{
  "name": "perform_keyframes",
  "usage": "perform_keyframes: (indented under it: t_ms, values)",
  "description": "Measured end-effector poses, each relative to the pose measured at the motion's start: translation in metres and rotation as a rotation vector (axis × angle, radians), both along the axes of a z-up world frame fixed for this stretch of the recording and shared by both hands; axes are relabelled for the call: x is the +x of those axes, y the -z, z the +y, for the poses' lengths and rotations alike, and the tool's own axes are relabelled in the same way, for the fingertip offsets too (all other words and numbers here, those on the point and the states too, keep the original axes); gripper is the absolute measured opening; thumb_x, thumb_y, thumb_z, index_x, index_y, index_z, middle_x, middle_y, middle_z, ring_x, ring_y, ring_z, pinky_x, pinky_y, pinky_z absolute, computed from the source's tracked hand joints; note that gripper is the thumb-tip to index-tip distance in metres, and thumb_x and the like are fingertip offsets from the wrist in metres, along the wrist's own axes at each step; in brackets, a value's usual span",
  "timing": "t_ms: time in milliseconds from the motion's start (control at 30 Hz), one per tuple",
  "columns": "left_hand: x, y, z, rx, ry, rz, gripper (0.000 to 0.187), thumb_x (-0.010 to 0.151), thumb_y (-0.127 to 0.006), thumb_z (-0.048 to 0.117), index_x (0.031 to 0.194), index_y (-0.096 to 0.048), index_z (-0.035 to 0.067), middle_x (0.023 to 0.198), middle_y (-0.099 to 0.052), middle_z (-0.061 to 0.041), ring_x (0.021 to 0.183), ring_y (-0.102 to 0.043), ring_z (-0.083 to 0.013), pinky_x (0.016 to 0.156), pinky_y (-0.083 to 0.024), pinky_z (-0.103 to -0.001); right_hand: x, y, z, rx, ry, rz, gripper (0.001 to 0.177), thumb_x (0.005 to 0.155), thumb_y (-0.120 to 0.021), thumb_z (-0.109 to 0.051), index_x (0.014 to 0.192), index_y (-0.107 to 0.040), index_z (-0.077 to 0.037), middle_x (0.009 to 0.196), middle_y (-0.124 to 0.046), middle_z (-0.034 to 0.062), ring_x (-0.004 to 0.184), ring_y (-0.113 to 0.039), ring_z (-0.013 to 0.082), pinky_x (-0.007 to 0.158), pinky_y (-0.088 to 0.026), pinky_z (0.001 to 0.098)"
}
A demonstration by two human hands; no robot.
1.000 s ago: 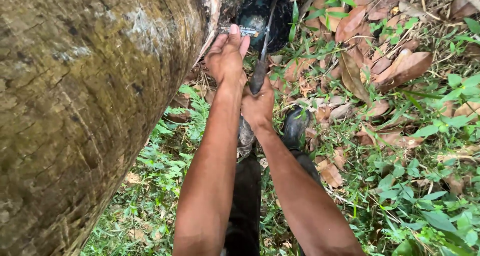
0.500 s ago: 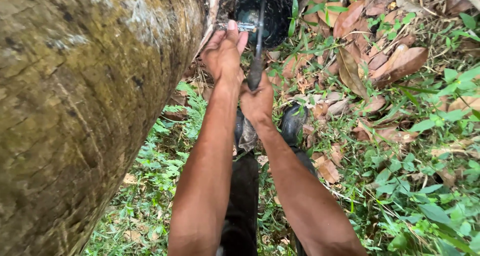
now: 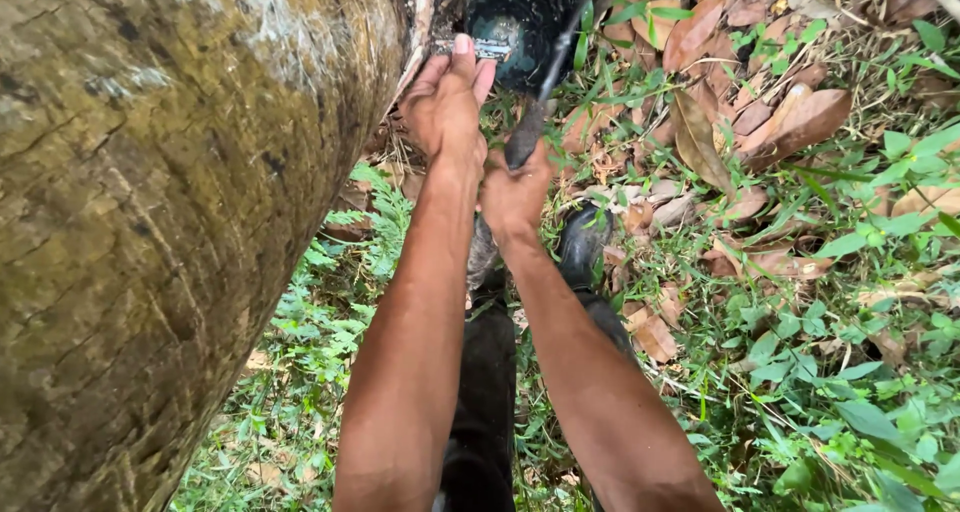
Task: The recorder uses a tapping knife to harvest latex from rubber trees and a machete to clear surrounding vegetation.
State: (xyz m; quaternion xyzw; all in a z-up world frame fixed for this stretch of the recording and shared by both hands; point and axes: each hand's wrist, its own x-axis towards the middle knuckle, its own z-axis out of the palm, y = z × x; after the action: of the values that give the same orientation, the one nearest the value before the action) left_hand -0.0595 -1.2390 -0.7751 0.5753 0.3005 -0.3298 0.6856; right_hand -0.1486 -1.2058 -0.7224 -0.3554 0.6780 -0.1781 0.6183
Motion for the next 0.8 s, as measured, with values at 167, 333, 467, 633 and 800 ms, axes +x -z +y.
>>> perform_keyframes:
  t_ms: [167,333,467,633,800]
  values:
    - [0.0,-0.005,-0.005,0.046,-0.023,0.022,0.018,0.088,-0.076,0.009,0.087,-0.068,-0.007,0.084,-0.072,-0.014,0.075,-0.071,-0.0204,0.076,-0.067,-0.034,-0.023,0.016,0.018,-0.193,-0.232,-0.055,0.019,0.094,-0.067,0.004,0.107,-0.056,-0.005,0.074,-0.056,0.0041,0.056,-0.052,0.0119,0.048,-0.044,0.0327]
    - [-0.001,0.009,-0.004,0.051,-0.05,0.007,0.023,0.089,-0.076,0.009,0.092,-0.066,-0.011,0.088,-0.07,-0.016,0.078,-0.07,-0.02,0.078,-0.064,-0.034,-0.002,0.006,0.0,0.032,0.311,-0.001,0.016,0.088,-0.057,0.003,0.101,-0.052,-0.006,0.064,-0.055,0.0042,0.041,-0.047,0.0143,0.036,-0.04,0.0328]
    - [-0.005,0.02,-0.005,0.054,-0.088,-0.011,0.024,0.088,-0.076,0.008,0.093,-0.063,-0.011,0.091,-0.069,-0.016,0.079,-0.07,-0.0204,0.078,-0.066,-0.035,-0.029,0.033,0.009,-0.392,-0.357,-0.025,0.023,0.089,-0.064,0.005,0.111,-0.06,-0.002,0.085,-0.063,0.0028,0.074,-0.057,0.0107,0.064,-0.051,0.0294]
    - [-0.002,0.017,-0.003,0.071,-0.121,-0.016,0.022,0.087,-0.077,0.006,0.092,-0.063,-0.01,0.094,-0.068,-0.017,0.082,-0.07,-0.0218,0.078,-0.066,-0.037,-0.01,0.01,0.004,0.074,0.23,0.031,0.014,0.086,-0.058,0.003,0.1,-0.056,0.002,0.066,-0.058,0.0054,0.049,-0.049,0.0211,0.045,-0.04,0.0391]
    - [0.0,0.008,-0.008,0.073,-0.129,-0.007,0.022,0.087,-0.078,0.007,0.091,-0.064,-0.01,0.093,-0.068,-0.015,0.083,-0.07,-0.0224,0.079,-0.064,-0.036,-0.004,-0.007,-0.005,0.096,0.133,0.099,0.02,0.087,-0.06,-0.004,0.106,-0.055,-0.008,0.067,-0.058,0.0012,0.048,-0.048,0.0169,0.044,-0.039,0.037]
